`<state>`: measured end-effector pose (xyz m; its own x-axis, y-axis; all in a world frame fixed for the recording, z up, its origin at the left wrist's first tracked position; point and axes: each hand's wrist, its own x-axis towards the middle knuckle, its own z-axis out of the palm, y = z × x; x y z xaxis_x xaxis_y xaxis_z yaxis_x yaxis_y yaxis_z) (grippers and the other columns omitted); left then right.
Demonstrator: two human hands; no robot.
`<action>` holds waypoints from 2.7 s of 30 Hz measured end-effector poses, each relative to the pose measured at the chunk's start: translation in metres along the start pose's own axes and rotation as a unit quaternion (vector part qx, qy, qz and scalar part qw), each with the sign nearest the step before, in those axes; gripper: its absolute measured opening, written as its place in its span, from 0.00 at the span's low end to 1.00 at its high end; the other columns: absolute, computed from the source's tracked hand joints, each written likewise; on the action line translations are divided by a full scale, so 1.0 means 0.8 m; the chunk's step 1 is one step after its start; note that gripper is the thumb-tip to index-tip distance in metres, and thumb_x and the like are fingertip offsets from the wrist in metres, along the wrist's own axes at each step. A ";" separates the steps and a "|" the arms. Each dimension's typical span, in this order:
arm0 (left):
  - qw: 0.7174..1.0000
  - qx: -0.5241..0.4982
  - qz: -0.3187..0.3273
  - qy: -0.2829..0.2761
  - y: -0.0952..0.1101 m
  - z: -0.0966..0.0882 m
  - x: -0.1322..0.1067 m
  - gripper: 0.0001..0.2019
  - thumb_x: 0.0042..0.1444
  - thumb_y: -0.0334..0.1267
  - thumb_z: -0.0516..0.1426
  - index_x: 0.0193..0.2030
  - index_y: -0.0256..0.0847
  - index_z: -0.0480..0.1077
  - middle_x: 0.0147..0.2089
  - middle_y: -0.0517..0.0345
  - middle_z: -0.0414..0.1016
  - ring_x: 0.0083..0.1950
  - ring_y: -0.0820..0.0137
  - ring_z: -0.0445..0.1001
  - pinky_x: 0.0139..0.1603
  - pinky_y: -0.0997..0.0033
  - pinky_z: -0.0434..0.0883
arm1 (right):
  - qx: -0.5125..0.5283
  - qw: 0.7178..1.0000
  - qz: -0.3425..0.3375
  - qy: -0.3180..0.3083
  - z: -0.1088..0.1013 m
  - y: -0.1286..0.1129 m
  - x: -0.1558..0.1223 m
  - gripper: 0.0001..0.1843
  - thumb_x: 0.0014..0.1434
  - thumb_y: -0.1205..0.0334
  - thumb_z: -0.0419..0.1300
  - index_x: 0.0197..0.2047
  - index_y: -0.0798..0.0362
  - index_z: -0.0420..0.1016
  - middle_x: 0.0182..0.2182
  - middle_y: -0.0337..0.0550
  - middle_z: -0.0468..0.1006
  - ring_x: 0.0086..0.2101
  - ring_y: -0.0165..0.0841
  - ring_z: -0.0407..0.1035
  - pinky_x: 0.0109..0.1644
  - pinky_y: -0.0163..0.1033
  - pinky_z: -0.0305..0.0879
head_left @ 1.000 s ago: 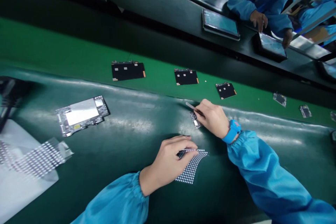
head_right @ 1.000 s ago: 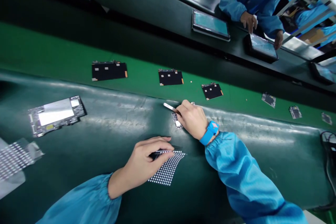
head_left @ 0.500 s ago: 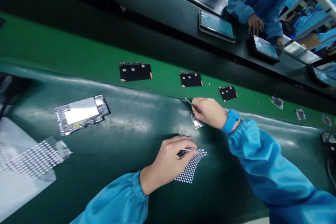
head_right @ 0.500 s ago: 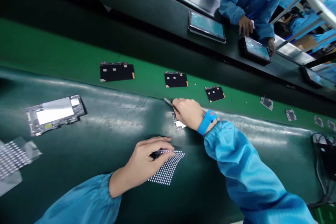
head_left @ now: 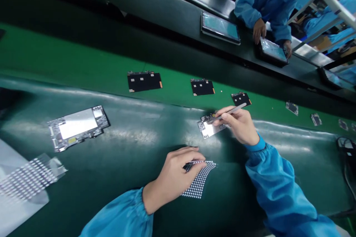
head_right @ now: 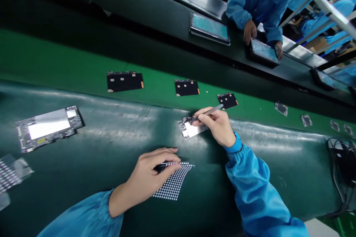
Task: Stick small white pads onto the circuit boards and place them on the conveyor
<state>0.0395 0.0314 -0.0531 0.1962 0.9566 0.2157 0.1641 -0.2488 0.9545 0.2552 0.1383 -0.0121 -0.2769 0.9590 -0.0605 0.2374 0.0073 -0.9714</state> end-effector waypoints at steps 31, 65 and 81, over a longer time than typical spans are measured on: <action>0.993 0.106 0.057 0.012 -0.016 -0.013 0.003 0.04 0.57 0.35 0.63 0.33 0.47 0.80 0.34 0.61 0.86 0.38 0.63 0.86 0.40 0.70 0.83 | -0.528 0.837 -0.140 -0.027 -0.088 0.052 -0.026 0.33 0.67 0.50 0.60 0.70 0.53 0.62 0.67 0.53 0.67 0.65 0.42 0.63 0.58 0.45 0.73; 0.998 0.005 -0.061 0.028 -0.004 -0.005 0.000 0.01 0.55 0.32 0.66 0.33 0.41 0.80 0.33 0.56 0.85 0.38 0.65 0.85 0.38 0.70 0.79 | -0.120 0.976 0.021 0.179 -0.001 0.028 -0.079 0.15 0.64 0.50 0.61 0.38 0.53 0.80 0.25 0.38 0.71 0.24 0.29 0.62 0.28 0.37 0.63; 0.999 0.022 -0.034 0.026 -0.001 -0.010 0.000 0.04 0.54 0.29 0.66 0.34 0.43 0.81 0.34 0.58 0.85 0.40 0.65 0.85 0.41 0.70 0.81 | 0.207 0.973 0.093 -0.031 0.020 0.015 -0.095 0.02 0.57 0.64 0.72 0.34 0.54 0.85 0.32 0.44 0.83 0.26 0.30 0.77 0.32 0.36 0.77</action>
<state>0.0319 0.0330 -0.0521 0.1324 0.9778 0.1623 0.2178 -0.1884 0.9576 0.2640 0.0609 -0.0226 -0.3231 0.9140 -0.2453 -0.1041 -0.2919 -0.9508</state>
